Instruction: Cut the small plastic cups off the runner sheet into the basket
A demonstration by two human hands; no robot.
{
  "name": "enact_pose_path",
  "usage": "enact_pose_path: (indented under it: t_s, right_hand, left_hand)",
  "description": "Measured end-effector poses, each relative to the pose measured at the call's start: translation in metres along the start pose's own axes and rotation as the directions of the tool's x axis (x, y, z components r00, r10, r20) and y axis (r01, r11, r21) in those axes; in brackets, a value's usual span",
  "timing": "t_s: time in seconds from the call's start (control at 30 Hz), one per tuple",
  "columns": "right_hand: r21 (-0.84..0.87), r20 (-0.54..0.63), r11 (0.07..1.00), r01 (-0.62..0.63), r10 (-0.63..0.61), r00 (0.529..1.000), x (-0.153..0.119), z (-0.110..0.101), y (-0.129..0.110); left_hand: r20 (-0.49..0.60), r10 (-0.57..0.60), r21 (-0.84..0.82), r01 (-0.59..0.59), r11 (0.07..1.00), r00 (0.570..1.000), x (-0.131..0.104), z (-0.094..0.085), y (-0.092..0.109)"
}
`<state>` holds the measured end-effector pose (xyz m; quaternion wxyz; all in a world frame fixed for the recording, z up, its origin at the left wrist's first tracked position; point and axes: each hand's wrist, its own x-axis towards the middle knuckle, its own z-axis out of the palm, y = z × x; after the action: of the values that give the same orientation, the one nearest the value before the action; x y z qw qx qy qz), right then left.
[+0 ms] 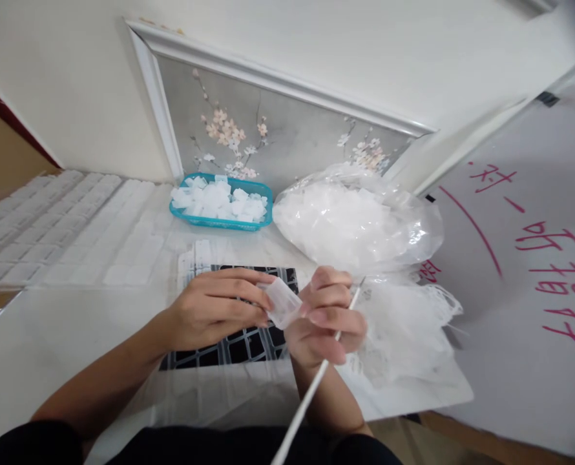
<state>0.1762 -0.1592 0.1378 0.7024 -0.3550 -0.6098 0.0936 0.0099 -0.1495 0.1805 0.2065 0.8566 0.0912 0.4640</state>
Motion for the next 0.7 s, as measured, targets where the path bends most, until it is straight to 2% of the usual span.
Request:
enact_pose_path:
  t_s: [0.03,0.07,0.1,0.13,0.2,0.27,0.3,0.33,0.4,0.47,0.5,0.53,0.6,0.7]
  right_hand:
    - [0.031,-0.244,0.989,0.142,-0.130,0.961,0.009,0.003,-0.007]
    - [0.027,-0.395,0.975,0.222,-0.193,0.898,0.017,0.005,-0.013]
    - [0.023,-0.475,0.963,0.269,-0.226,0.850,0.024,0.007,-0.019]
    - [0.037,-0.474,0.964,0.263,-0.215,0.854,0.029,0.007,-0.023]
    - [0.111,-0.398,0.980,0.167,-0.110,0.911,0.033,0.005,-0.028]
    - [0.231,-0.292,0.973,-0.025,0.094,0.952,0.024,0.005,-0.025]
    - [0.295,-0.219,0.943,-0.154,0.223,0.950,0.016,0.006,-0.021]
    - [0.349,-0.129,0.891,-0.290,0.353,0.927,0.005,0.008,-0.016]
    - [0.403,0.084,0.734,-0.547,0.565,0.820,-0.024,0.015,-0.003]
    - [0.388,0.240,0.590,-0.708,0.677,0.696,-0.057,0.023,0.009]
    - [0.367,0.274,0.555,-0.746,0.702,0.657,-0.074,0.027,0.014]
    - [0.343,0.299,0.536,-0.771,0.716,0.631,-0.090,0.030,0.018]
    - [0.290,0.338,0.534,-0.794,0.719,0.607,-0.117,0.033,0.023]
    - [0.165,0.373,0.606,-0.778,0.692,0.618,-0.142,0.032,0.025]
  left_hand:
    - [0.012,0.024,0.033,-0.024,0.999,1.000,-0.002,-0.001,-0.001]
    - [0.020,0.041,0.069,-0.043,0.997,0.999,-0.004,-0.003,-0.003]
    - [0.020,0.046,0.108,-0.048,0.993,0.999,-0.004,-0.006,-0.007]
    - [-0.004,0.046,0.151,-0.045,0.988,0.999,-0.004,-0.010,-0.013]
    - [-0.125,0.024,0.238,0.006,0.971,0.992,0.001,-0.020,-0.036]
    - [-0.283,-0.019,0.287,0.103,0.952,0.959,0.013,-0.030,-0.074]
    - [-0.347,-0.087,0.282,0.192,0.940,0.934,0.020,-0.034,-0.097]
    - [-0.368,-0.177,0.283,0.292,0.914,0.913,0.026,-0.037,-0.121]
    - [-0.349,-0.366,0.298,0.472,0.829,0.863,0.037,-0.039,-0.169]
    - [-0.269,-0.570,0.339,0.630,0.699,0.777,0.041,-0.037,-0.208]
    - [-0.233,-0.621,0.377,0.658,0.652,0.749,0.041,-0.036,-0.221]
    - [-0.212,-0.650,0.398,0.672,0.625,0.730,0.040,-0.034,-0.231]
    - [-0.195,-0.664,0.423,0.673,0.607,0.722,0.037,-0.031,-0.242]
    - [-0.192,-0.656,0.467,0.656,0.593,0.729,0.036,-0.033,-0.247]
